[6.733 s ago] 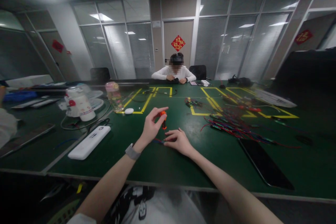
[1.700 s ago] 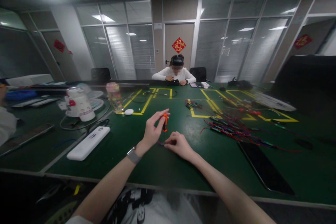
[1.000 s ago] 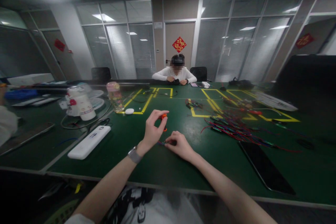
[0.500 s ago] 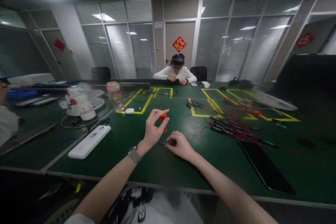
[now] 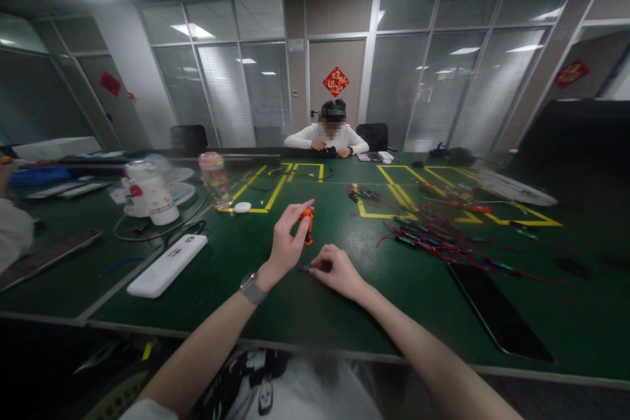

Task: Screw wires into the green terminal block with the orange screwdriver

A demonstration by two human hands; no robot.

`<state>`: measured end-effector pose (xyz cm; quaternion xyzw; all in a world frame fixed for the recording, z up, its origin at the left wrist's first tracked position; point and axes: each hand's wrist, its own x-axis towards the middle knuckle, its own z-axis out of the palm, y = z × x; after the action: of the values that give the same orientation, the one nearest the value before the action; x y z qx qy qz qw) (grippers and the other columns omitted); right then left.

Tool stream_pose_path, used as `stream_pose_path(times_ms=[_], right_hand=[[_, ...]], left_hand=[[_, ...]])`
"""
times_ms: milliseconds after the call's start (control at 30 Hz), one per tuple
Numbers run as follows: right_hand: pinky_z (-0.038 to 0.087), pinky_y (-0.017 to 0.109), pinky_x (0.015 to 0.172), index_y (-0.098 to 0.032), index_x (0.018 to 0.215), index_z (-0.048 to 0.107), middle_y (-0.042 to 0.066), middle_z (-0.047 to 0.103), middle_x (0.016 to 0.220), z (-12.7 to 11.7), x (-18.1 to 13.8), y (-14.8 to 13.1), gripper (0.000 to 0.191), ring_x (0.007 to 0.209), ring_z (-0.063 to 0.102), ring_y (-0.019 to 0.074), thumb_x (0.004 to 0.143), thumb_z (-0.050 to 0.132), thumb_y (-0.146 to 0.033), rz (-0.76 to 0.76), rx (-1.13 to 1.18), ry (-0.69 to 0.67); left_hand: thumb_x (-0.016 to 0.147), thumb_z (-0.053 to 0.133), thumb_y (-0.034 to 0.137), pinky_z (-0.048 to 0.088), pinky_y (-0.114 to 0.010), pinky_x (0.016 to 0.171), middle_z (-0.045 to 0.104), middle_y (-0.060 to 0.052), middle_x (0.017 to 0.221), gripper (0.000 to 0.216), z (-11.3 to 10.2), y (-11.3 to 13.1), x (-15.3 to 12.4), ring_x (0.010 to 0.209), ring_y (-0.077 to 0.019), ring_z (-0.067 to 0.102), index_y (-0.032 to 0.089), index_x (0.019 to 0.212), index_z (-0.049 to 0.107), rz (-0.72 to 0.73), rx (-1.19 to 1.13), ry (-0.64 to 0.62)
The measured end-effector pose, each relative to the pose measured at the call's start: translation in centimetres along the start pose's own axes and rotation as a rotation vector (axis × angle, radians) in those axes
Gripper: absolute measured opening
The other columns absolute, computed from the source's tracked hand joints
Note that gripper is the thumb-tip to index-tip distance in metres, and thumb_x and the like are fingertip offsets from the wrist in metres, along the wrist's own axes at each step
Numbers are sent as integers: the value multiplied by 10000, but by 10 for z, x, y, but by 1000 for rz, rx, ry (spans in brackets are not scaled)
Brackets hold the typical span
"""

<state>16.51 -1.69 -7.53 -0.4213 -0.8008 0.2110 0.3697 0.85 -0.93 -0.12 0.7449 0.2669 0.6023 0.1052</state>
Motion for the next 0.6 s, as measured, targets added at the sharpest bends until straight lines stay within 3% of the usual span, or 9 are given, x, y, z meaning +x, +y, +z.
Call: stream_pose_path(times_ms=[400, 600], right_hand=[[464, 277, 657, -170, 818, 706, 27, 606, 762, -2, 0, -3, 84, 709, 568, 163, 757, 655, -142, -25, 15, -34], [470, 278, 659, -169, 799, 693, 28, 602, 775, -2, 0, -2, 56, 704, 568, 160, 764, 652, -157, -24, 27, -31]], left_hand=[[979, 410, 205, 481, -319, 871, 646, -75, 1078, 335, 0, -1, 0, 986, -174, 610, 202, 1284, 550, 1, -45, -54], [903, 583, 231, 483, -281, 785, 599, -33, 929, 238, 2, -1, 1, 844, -150, 586, 215, 1130, 649, 21, 29, -1]])
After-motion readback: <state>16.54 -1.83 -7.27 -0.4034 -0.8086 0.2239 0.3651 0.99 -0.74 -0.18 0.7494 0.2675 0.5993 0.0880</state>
